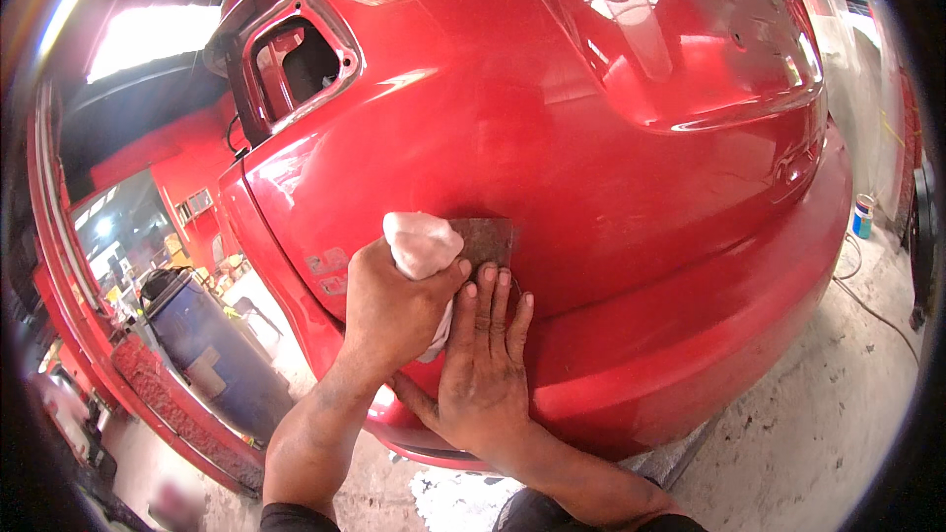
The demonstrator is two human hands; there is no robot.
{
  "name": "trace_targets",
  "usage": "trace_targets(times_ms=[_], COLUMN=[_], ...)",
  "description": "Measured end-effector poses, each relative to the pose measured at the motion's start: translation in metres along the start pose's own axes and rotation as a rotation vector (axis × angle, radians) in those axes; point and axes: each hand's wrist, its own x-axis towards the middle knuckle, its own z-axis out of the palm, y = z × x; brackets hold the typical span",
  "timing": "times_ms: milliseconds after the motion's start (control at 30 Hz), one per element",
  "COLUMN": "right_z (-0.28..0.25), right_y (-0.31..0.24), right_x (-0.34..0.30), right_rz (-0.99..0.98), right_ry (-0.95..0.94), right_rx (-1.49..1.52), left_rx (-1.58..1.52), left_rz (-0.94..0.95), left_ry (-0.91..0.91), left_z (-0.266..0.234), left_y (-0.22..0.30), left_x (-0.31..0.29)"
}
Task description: The person sands the rear bumper and trunk of a red Chevrolet using a sanding block and a white cloth. They repeatedly rub the surface and wipe away residue, moving across different sections of the rear bodywork.
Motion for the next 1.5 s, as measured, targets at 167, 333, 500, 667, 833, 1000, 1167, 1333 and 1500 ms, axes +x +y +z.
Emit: trace_targets(times_ms=[167,333,500,667,833,1000,1167,1333,1500], right_z=[-0.008,-0.017,-0.023,-0.019,-0.062,-0.13,-0.077,0.018,0.04], right_y=[0.004,0.012,0.008,0.003,0.043,0.073,0.046,-0.054,-0.093], right_x=[-0.006,-0.006,-0.006,-0.011,-0.044,-0.029,-0.026,-0.046,-0.045], right_rz=[0.027,0.007,0.083,0.038,-0.244,0.372,0.401,-0.07,-0.402], right_ry=[0.016,-0.039,-0.033,-0.087,0.327,-0.013,-0.211,-0.494,-0.584], right_rx=[0.05,0.072,0.031,0.048,-0.185,-0.745,-0.797,-0.477,0.018], left_rx=[-0.113,-0.326,-0.086,-0.148,-0.413,-0.716,-0.905,-0.754,-0.548], left_rz=[0.023,-0.021,0.014,-0.059,0.134,0.028,-0.236,-0.348,-0.643], left_ry=[0.057,0.077,0.071,0.119,0.129,0.441,0.789,0.964,1.228], left_z=[0.02,0.013,0.022,0.019,-0.019,-0.099,-0.097,-0.148,-0.218], left_y=[0.002,-0.005,0.012,-0.001,-0.036,-0.174,-0.218,-0.254,-0.308], left_x=[-0.009,-0.01,-0.012,-0.018,-0.042,-0.155,-0.259,-0.343,-0.438])
